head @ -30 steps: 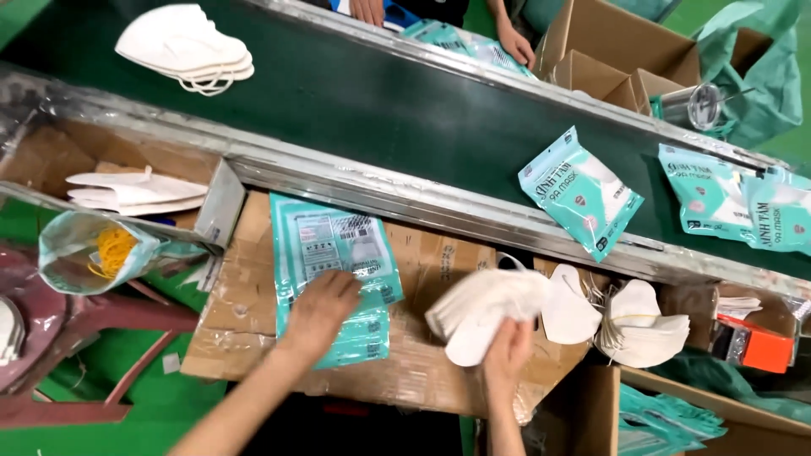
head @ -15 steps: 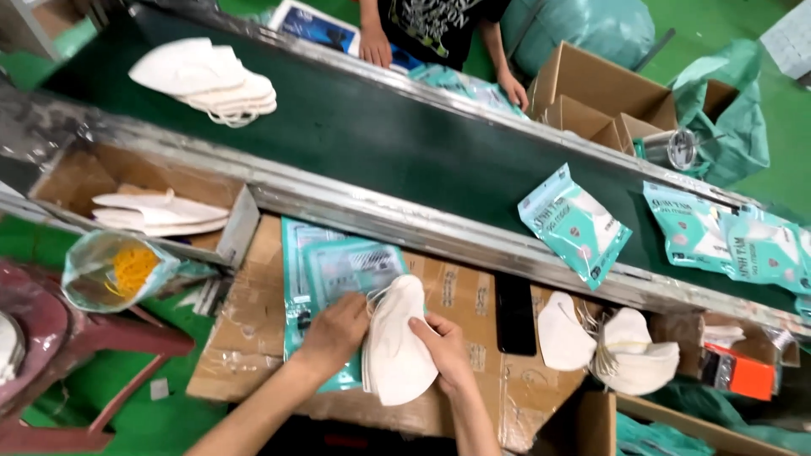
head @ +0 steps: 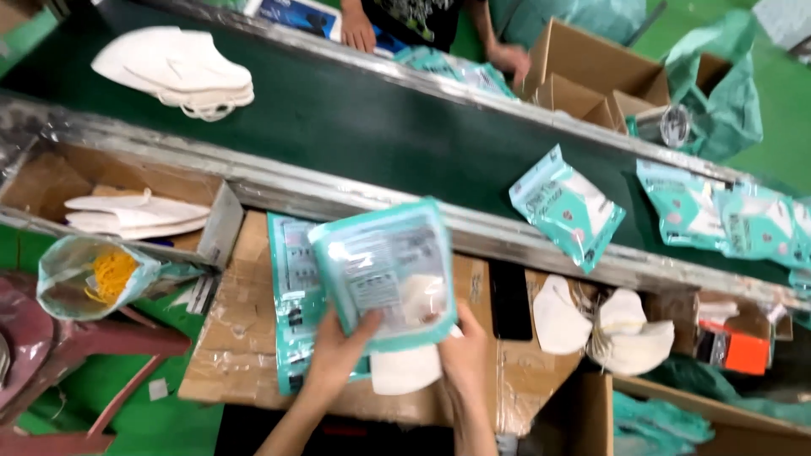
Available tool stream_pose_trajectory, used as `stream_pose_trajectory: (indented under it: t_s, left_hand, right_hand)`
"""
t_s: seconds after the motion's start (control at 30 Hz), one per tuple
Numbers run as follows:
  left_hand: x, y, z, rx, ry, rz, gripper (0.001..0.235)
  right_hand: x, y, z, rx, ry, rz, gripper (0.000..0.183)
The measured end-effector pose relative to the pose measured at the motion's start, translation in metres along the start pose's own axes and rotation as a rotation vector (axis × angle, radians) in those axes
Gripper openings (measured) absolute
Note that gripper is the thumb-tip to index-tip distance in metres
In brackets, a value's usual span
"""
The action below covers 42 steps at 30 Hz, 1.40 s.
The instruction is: Packaging face masks into individual plastic bags at a conveyor belt.
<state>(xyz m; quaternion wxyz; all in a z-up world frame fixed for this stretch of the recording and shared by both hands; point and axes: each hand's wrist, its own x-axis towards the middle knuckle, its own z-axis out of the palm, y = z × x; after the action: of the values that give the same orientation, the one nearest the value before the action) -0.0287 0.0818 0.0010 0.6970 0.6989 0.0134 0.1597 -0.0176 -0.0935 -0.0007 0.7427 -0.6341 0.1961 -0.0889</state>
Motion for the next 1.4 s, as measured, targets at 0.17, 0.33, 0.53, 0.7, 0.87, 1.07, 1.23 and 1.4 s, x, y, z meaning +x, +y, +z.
stream_pose_trajectory:
  t_s: [0.17,0.33,0.53,0.7,0.87,1.07,1.23,1.4]
  left_hand:
    - [-0.015,-0.038,0.035,-0.145,-0.014,-0.143,0.032]
    - [-0.009,-0.022,0.025,-0.222,0.113,-0.333,0.027]
    - [-0.066,-0.051,0.064,-0.336,-0.297,-0.273,0.031]
    - [-0.047,0.038,0.023,0.274,-0.466,0.477,0.029]
    - [0.005,0.132,0.005,0.535,-0.209,0.779,0.044]
    - [-0.009,0.099,0.008,0.132,-0.178,0.456,0.019]
    - [-0.013,0.099,0.010,0.138,-0.050,0.161,0.018]
    - [-0.018,0.071,0.003,0.284,-0.104,0.287,0.008]
  right_hand:
    - [-0.004,0.006,-0.002,-0.150,0.057,-0.085,0.036]
    - [-0.001,0.046,-0.042,0.319,-0.380,0.450,0.025]
    - [-0.007,0.031,-0.032,0.562,-0.067,0.319,0.025]
    - [0.001,0.011,-0.063,-0.144,-0.177,-0.063,0.020]
    - [-0.035,-0.037,-0.050,-0.622,-0.325,-0.540,0.025]
    - [-0.033,-0.053,-0.041,-0.354,-0.027,-0.838,0.035]
    - [-0.008,-0.005,-0.075,0.090,-0.007,-0.417,0.015]
    - [-0.004,-0.003,-0.084,0.252,-0.062,-0.278,0.007]
